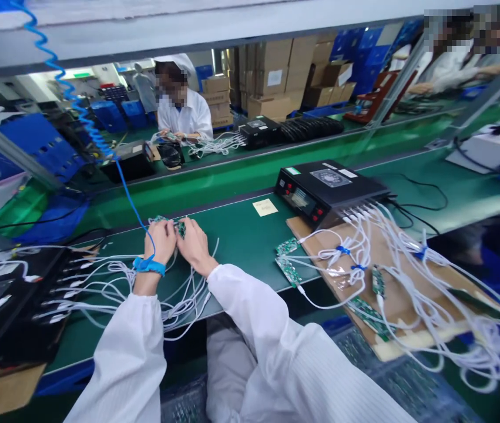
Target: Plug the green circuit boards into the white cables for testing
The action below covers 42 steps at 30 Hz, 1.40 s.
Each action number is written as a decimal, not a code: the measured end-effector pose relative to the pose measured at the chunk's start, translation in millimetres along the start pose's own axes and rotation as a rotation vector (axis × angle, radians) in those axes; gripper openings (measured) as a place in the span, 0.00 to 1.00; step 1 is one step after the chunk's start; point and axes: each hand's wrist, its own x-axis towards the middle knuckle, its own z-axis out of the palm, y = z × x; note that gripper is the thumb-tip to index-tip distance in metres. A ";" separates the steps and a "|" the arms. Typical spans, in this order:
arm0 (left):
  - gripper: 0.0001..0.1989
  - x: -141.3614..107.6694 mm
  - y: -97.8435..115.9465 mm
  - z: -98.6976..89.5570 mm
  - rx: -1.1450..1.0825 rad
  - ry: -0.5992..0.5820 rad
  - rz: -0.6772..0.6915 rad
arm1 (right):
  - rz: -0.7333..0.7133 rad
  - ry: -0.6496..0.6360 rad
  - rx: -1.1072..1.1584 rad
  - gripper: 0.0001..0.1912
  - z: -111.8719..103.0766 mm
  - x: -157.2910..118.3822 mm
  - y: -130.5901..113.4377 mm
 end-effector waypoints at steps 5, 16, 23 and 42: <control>0.17 -9.5 12.4 -10.8 0.291 0.021 0.021 | -0.064 0.015 -0.002 0.14 0.0 -7.1 -1.8; 0.19 -33.6 24.9 -17.5 0.427 0.036 0.015 | -0.024 -0.049 0.096 0.11 5.1 -5.2 1.3; 0.18 -36.5 13.8 -8.9 0.297 0.151 -0.012 | 0.024 -0.111 0.139 0.07 1.3 -1.0 -4.0; 0.14 -47.4 -6.5 0.8 0.233 -0.119 -0.013 | 0.504 0.044 0.775 0.13 10.5 24.2 13.9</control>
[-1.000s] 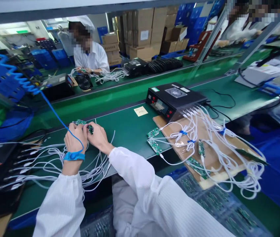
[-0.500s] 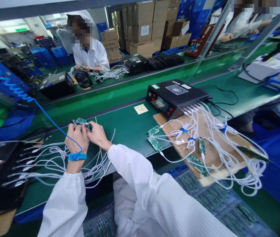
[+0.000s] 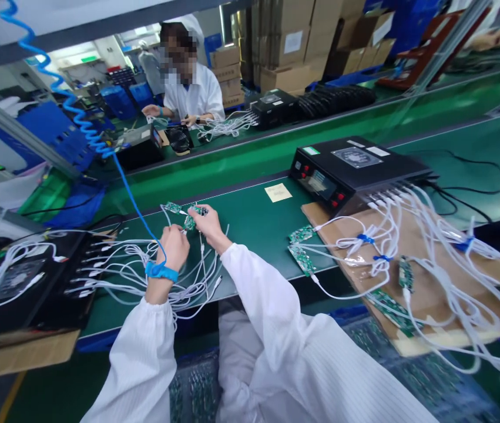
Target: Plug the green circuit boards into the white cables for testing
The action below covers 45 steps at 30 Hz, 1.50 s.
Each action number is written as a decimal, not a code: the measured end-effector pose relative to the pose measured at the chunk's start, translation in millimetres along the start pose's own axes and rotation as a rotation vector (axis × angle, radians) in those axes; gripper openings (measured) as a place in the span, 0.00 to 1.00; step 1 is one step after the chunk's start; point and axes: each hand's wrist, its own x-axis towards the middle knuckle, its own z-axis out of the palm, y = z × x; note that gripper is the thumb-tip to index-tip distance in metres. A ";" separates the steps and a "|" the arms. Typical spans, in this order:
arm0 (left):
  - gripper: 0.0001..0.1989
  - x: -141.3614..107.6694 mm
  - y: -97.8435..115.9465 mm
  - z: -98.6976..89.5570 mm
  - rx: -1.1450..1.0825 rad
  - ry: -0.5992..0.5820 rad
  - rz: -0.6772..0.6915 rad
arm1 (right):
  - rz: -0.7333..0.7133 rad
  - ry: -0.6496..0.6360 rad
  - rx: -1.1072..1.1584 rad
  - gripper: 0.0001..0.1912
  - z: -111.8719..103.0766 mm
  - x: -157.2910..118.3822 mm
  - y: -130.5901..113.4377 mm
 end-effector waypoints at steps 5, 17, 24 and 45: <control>0.10 0.8 -10.7 13.2 -0.035 -0.042 0.028 | 0.069 0.003 0.131 0.20 8.3 -5.6 2.3; 0.12 -8.8 -15.2 15.4 -0.053 0.045 -0.026 | -0.083 0.096 0.154 0.05 35.5 -5.4 10.0; 0.19 -9.6 -20.3 12.6 -0.081 0.017 0.003 | 0.076 0.153 0.287 0.05 30.4 24.5 14.5; 0.14 111.3 -53.6 15.7 -0.373 0.059 -0.476 | 0.123 -0.133 0.302 0.21 -5.3 79.9 -18.5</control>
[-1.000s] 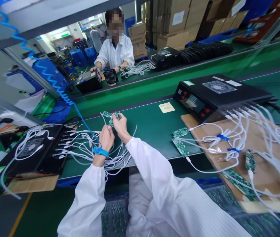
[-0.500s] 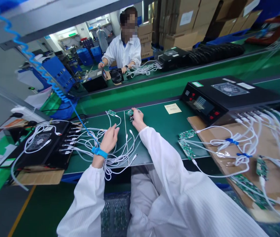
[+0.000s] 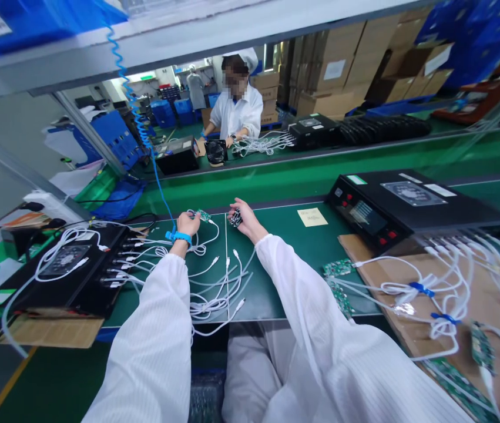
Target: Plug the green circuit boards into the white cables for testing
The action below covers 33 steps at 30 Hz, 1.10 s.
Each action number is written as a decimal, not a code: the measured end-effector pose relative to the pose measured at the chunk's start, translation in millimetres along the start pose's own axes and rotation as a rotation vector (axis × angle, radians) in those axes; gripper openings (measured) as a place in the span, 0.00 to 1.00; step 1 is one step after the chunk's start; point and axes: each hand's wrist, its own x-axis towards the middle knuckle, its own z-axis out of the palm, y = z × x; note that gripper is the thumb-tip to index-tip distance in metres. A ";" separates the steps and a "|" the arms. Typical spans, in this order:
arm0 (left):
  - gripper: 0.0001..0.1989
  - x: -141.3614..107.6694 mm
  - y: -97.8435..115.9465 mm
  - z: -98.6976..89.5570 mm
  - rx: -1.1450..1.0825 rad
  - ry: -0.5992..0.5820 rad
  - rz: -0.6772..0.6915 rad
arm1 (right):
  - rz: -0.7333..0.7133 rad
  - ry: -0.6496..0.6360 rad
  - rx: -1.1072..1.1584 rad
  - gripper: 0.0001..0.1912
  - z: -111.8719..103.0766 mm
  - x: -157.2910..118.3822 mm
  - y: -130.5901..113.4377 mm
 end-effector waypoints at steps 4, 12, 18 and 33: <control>0.20 17.9 -9.8 6.0 -0.026 0.134 -0.144 | -0.055 -0.012 -0.349 0.15 9.2 13.3 5.8; 0.11 32.0 -13.1 0.6 -0.145 -0.008 -0.028 | -0.256 -0.197 -1.109 0.17 62.2 39.4 14.4; 0.06 21.4 -5.6 -34.6 -0.100 -0.132 -0.005 | -0.343 -0.428 -1.461 0.14 90.1 29.6 8.1; 0.15 -42.8 24.6 -57.2 0.223 -0.045 0.180 | -0.638 -0.521 -1.612 0.17 65.2 -56.7 -21.0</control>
